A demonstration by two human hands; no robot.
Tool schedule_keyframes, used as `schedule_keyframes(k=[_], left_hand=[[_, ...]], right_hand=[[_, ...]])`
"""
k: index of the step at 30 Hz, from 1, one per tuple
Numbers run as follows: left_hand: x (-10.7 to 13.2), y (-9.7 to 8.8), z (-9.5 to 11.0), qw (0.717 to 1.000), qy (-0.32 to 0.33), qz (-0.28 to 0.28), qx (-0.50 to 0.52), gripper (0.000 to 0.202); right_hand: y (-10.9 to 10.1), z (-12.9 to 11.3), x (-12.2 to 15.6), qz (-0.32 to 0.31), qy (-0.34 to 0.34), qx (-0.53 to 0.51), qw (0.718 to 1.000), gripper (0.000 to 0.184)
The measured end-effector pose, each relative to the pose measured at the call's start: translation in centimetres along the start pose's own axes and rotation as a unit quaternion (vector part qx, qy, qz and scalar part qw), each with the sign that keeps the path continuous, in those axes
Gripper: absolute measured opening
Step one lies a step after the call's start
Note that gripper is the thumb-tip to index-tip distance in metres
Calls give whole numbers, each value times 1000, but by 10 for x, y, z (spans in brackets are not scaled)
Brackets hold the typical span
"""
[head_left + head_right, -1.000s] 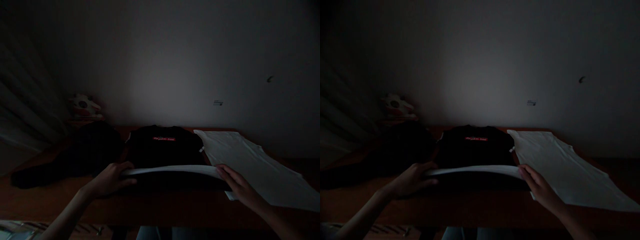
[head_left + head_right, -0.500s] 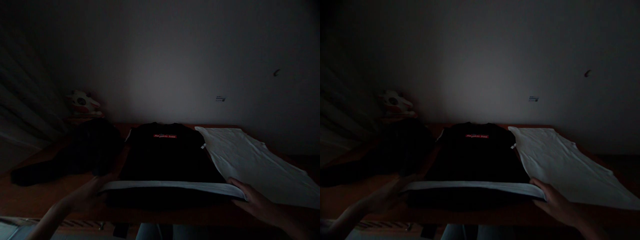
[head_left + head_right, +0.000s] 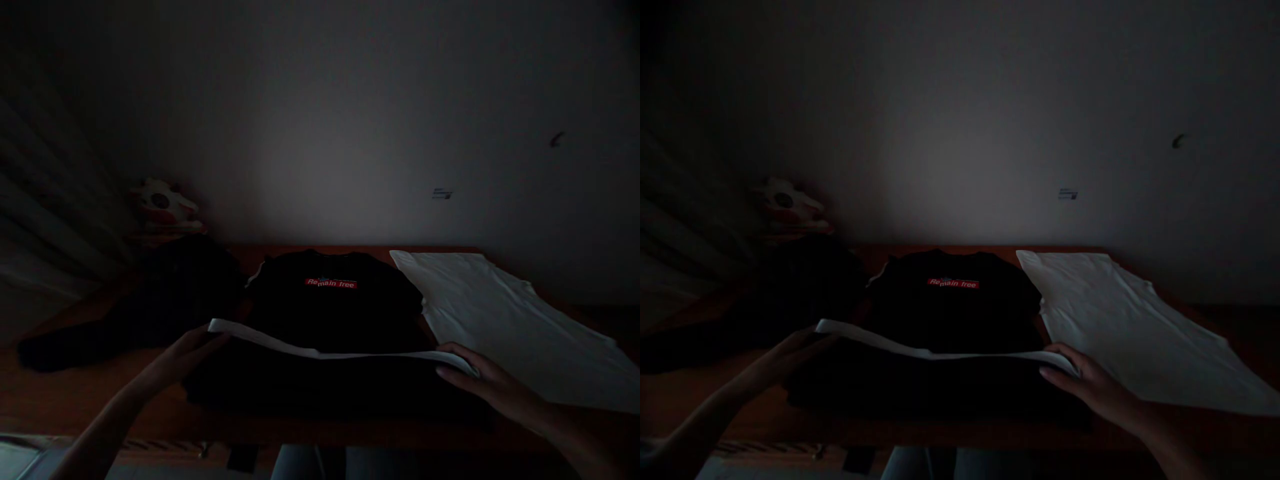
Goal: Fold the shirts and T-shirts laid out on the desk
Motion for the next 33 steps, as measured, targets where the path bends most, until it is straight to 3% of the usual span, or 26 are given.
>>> schedule_keyframes(k=[3, 6, 10, 15, 17, 20, 25, 30, 33], left_hand=[[-15, 15, 14, 996, 53, -21, -65, 45], [-33, 29, 34, 986, 132, 20, -100, 43], [-61, 66, 62, 962, 232, 28, -144, 37], [-100, 108, 71, 935, 293, 21, -196, 45], [-117, 110, 58, 938, 275, 34, -207, 51], [-140, 98, 22, 959, 186, 62, -206, 55], [-151, 81, -24, 971, 84, 87, -208, 54], [-149, 74, -25, 970, 34, 101, -218, 59], [-142, 69, -17, 973, 19, 102, -207, 50]], right_hand=[[3, 6, -13, 22, -14, 40, 999, 49], [-11, 26, -38, 149, -32, 74, 986, 47], [-37, 62, -85, 269, 39, 124, 954, 42], [-44, 78, -135, 255, 115, 209, 937, 44], [-37, 78, -149, 237, 112, 239, 935, 44], [-27, 76, -163, 240, 107, 281, 923, 38], [-28, 68, -179, 280, 99, 264, 917, 42], [-59, 61, -166, 386, 64, 163, 906, 54], [-68, 60, -153, 390, 114, 198, 892, 63]])
Point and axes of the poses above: each hand's wrist, its own x-axis away from the middle knuckle, its own y-axis out of the palm, z = x × y, the point moved 5 cm from there along -x, towards the middle knuckle, and after that the axes turned 7 degrees about -y, right-handed, at the moved point
